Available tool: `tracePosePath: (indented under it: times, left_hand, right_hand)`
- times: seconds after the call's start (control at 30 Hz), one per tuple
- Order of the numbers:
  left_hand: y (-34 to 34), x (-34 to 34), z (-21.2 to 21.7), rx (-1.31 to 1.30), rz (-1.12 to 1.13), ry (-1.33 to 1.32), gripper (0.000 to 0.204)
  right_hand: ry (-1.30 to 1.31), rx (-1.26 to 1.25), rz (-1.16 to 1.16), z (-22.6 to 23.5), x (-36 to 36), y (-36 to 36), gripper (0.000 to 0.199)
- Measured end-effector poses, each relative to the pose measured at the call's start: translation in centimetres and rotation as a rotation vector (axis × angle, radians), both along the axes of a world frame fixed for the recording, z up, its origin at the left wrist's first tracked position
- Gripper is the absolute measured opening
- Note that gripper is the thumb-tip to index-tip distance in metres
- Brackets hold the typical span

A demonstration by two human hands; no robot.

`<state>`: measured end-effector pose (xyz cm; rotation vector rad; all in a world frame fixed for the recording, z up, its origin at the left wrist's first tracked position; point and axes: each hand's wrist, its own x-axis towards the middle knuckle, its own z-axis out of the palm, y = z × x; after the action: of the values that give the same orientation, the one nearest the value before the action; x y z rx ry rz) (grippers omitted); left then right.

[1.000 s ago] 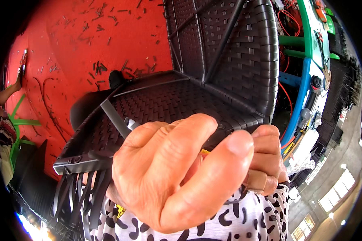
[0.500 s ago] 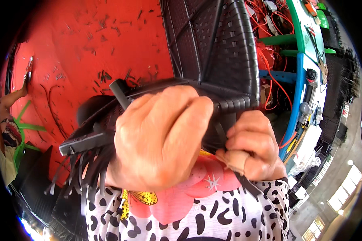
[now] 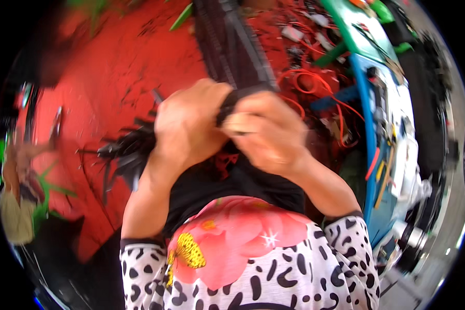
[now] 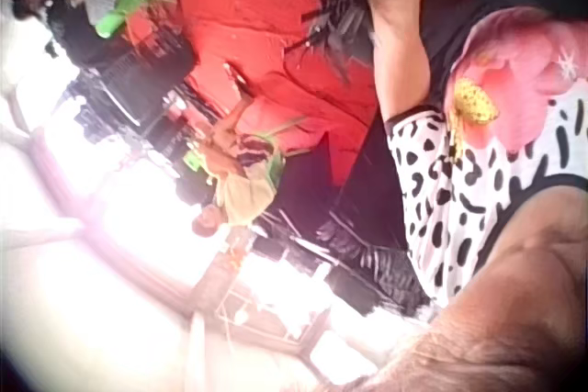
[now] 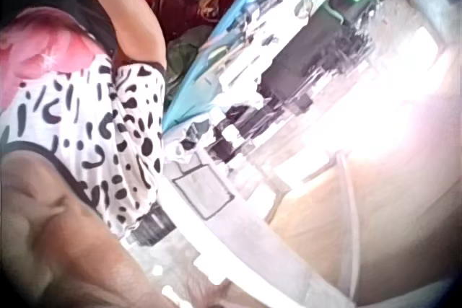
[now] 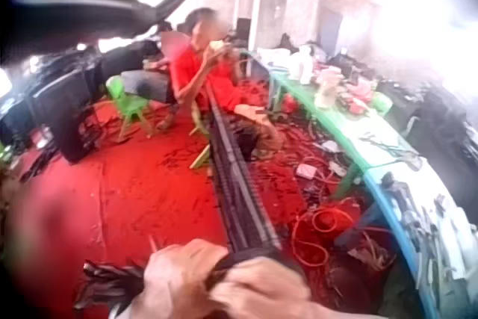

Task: The person constructs a woven furniture component by stapling black strips to a frame, cutting materials with pliers, and hammering sections to secure the weave.

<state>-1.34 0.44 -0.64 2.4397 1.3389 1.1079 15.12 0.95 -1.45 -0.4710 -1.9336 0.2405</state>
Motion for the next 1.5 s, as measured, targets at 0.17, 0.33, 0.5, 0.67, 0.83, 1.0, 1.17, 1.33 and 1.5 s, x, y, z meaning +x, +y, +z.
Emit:
tracePosePath:
  times: [0.17, 0.33, 0.5, 0.67, 0.83, 1.0, 1.17, 1.33, 1.5]
  left_hand:
    - [-0.2, -0.4, -1.1, -0.076, -0.020, -0.139, 0.023]
    - [-0.4, -0.1, -0.3, -0.053, 0.071, 0.087, 0.015]
    - [0.3, 0.0, -0.5, -0.074, 0.006, 0.049, 0.017]
    - [0.3, 0.0, 0.1, -0.119, -0.003, 0.050, 0.017]
    - [-0.4, -0.4, 0.9, -0.189, 0.032, 0.065, 0.018]
    - [-1.3, -0.4, 1.3, -0.163, 0.048, 0.114, 0.017]
    - [-1.6, -0.1, 0.9, -0.116, 0.015, 0.073, 0.018]
    - [-1.9, -1.0, 0.5, -0.119, 0.024, 0.076, 0.019]
    - [-1.8, -2.2, -0.2, -0.072, 0.057, 0.036, 0.017]
  right_hand:
    - [-0.196, 0.098, -0.028, 0.3, -1.4, -0.3, 0.017]
    - [-0.086, 0.066, -0.161, -1.3, 5.2, -2.1, 0.023]
    - [-0.163, -0.236, -0.804, -4.8, 22.7, -4.8, 0.022]
    - [-0.083, -0.496, -1.313, -4.9, 35.5, -5.1, 0.028]
    - [-0.490, -0.709, -1.488, -2.5, 36.7, 4.8, 0.061]
    - [-0.554, -1.152, -1.497, -4.0, 36.7, 14.0, 0.082]
    - [-0.683, -0.964, -1.426, -7.0, 42.9, 13.5, 0.039]
    - [-0.761, -0.877, -1.393, -2.2, 38.9, 8.9, 0.055]
    - [-0.403, -0.664, -0.918, 0.9, 29.7, 2.8, 0.044]
